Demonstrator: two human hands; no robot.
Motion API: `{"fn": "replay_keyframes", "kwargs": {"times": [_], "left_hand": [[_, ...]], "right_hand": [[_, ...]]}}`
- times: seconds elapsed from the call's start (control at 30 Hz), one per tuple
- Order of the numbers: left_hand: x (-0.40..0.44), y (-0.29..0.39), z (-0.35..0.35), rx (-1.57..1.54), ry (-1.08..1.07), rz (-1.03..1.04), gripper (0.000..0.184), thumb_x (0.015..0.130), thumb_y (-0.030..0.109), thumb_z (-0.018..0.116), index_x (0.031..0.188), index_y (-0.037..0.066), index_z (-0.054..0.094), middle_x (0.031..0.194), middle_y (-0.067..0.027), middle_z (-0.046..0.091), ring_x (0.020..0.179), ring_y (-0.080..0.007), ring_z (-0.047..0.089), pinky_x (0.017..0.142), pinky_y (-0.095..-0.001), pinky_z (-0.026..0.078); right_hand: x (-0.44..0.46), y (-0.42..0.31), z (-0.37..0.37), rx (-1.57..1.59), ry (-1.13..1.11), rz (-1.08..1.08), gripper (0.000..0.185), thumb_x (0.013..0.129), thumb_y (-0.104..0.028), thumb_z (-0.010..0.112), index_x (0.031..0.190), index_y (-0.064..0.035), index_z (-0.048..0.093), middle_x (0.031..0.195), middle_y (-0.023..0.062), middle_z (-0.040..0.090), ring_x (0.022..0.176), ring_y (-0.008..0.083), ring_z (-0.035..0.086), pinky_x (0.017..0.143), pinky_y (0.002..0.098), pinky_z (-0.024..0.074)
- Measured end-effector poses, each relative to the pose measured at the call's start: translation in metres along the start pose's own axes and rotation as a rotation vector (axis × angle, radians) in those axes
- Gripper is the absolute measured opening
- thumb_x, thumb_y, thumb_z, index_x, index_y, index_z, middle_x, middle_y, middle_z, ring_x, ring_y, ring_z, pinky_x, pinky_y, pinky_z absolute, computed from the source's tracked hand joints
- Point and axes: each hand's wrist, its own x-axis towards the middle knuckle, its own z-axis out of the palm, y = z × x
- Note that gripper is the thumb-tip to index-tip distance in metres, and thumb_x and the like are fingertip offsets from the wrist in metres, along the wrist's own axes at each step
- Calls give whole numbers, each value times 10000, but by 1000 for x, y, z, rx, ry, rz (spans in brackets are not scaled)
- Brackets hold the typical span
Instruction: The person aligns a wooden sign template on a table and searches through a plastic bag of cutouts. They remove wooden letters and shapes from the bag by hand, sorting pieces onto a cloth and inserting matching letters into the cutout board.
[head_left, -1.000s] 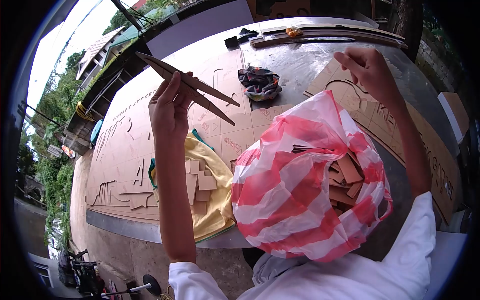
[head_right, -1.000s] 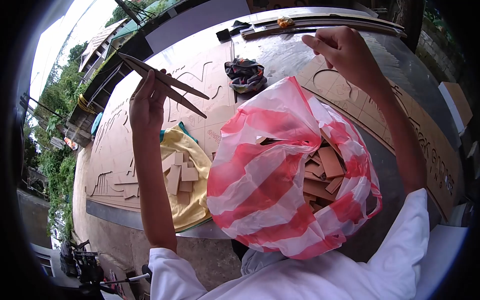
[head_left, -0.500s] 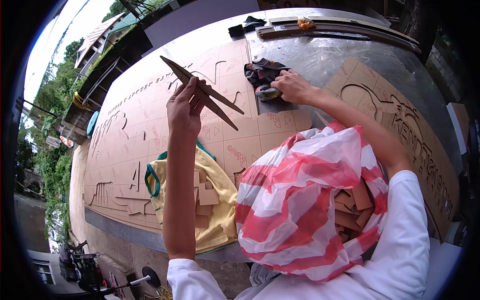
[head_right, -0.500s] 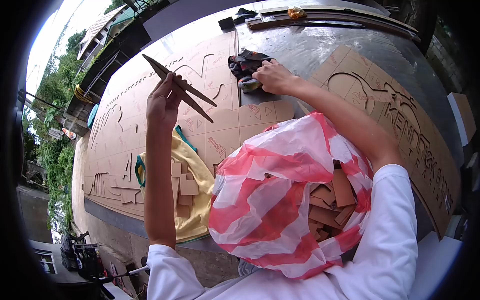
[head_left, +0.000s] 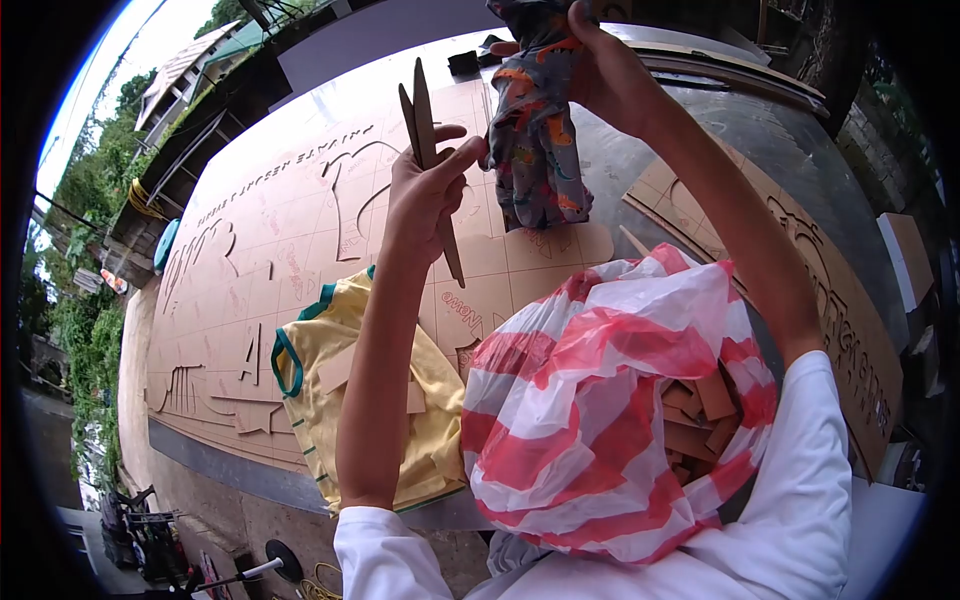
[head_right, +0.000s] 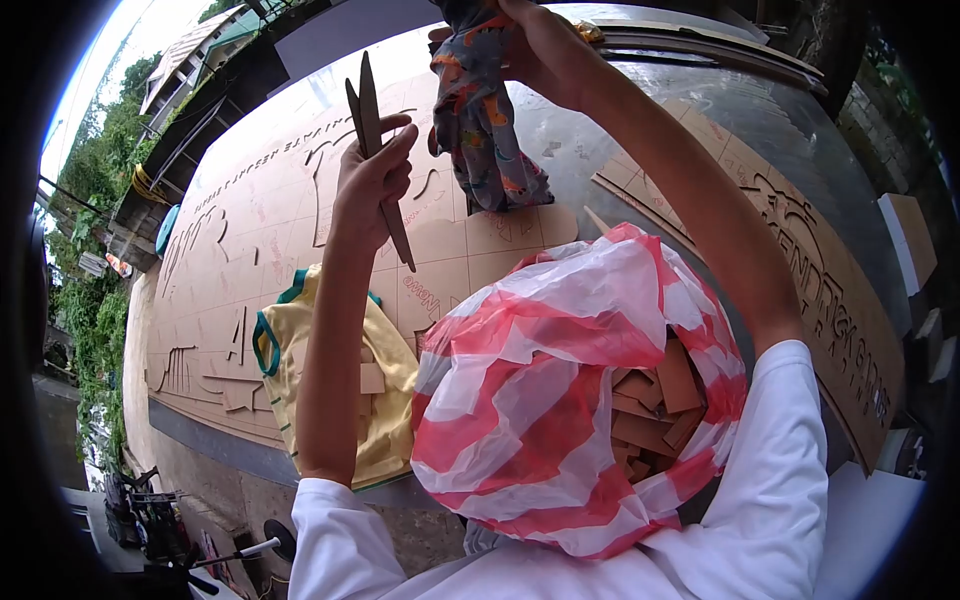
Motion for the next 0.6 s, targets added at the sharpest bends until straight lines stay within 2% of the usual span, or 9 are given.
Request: {"fn": "replay_keyframes", "kwargs": {"times": [0.03, 0.13, 0.2, 0.23, 0.3, 0.37, 0.5, 0.53, 0.6], "left_hand": [[2, 0, 2, 36, -53, 15, 492, 775, 143, 777, 1170, -27, 537, 582, 54, 486, 425, 7, 338, 379, -171, 214], [13, -5, 6, 197, -57, -11, 434, 738, 114, 798, 1093, -19, 587, 612, 53, 524, 464, 3, 416, 399, -165, 283], [16, -8, 6, 149, -13, -17, 308, 735, 96, 796, 974, -4, 630, 648, 34, 572, 531, -17, 511, 443, -158, 363], [17, -7, 3, 234, -33, 23, 265, 737, 100, 796, 926, 2, 638, 672, 20, 593, 562, -28, 539, 470, -165, 394], [19, -2, -2, 227, -61, 60, 181, 761, 110, 780, 822, 25, 633, 691, 6, 615, 592, -39, 559, 519, -184, 431], [21, 9, -15, 139, -92, 94, 168, 796, 132, 754, 755, 53, 611, 665, 17, 595, 586, -35, 528, 545, -192, 416], [12, 47, -24, 267, -159, 211, 183, 815, 157, 736, 725, 76, 598, 612, 44, 530, 581, -26, 467, 563, -194, 342], [10, 54, -21, 298, -135, 310, 175, 805, 131, 736, 714, 78, 596, 578, 60, 507, 517, -10, 427, 495, -190, 306], [5, 74, -23, 210, -90, 261, 154, 800, 102, 729, 723, 77, 598, 543, 75, 487, 449, 10, 376, 425, -186, 247]], "right_hand": [[8, -10, -3, 246, -129, 104, 599, 961, -495, 405, 1171, 45, 558, 1008, 163, 669, 882, 247, 667, 776, 387, 537], [20, -29, -7, 208, -365, 33, 788, 930, -616, 277, 1299, 63, 430, 1063, 167, 655, 1003, 287, 638, 833, 419, 515], [21, -44, -5, 213, -224, 45, 682, 952, -570, 338, 1253, 18, 509, 1043, 158, 660, 894, 298, 661, 803, 431, 532], [22, -51, -3, -138, 84, 28, 620, 950, -541, 389, 1179, 3, 576, 958, 163, 670, 814, 287, 662, 751, 415, 531], [30, -58, -21, -493, 401, 6, 563, 947, -511, 439, 1106, -11, 643, 874, 168, 680, 735, 275, 662, 699, 399, 529], [47, -57, -70, -1367, 453, -256, 418, 909, -403, 553, 846, -19, 705, 653, 157, 630, 588, 238, 619, 595, 372, 484], [17, -61, -40, -1223, 516, -306, 371, 854, -332, 589, 718, 7, 653, 575, 160, 576, 546, 213, 594, 561, 372, 443], [13, -63, -37, -1193, 525, -309, 358, 838, -311, 597, 691, 13, 640, 563, 160, 569, 535, 206, 587, 552, 372, 435], [28, -67, -65, -1348, 613, -123, 323, 821, -287, 600, 706, 10, 651, 561, 155, 564, 538, 189, 585, 541, 367, 428]]}}
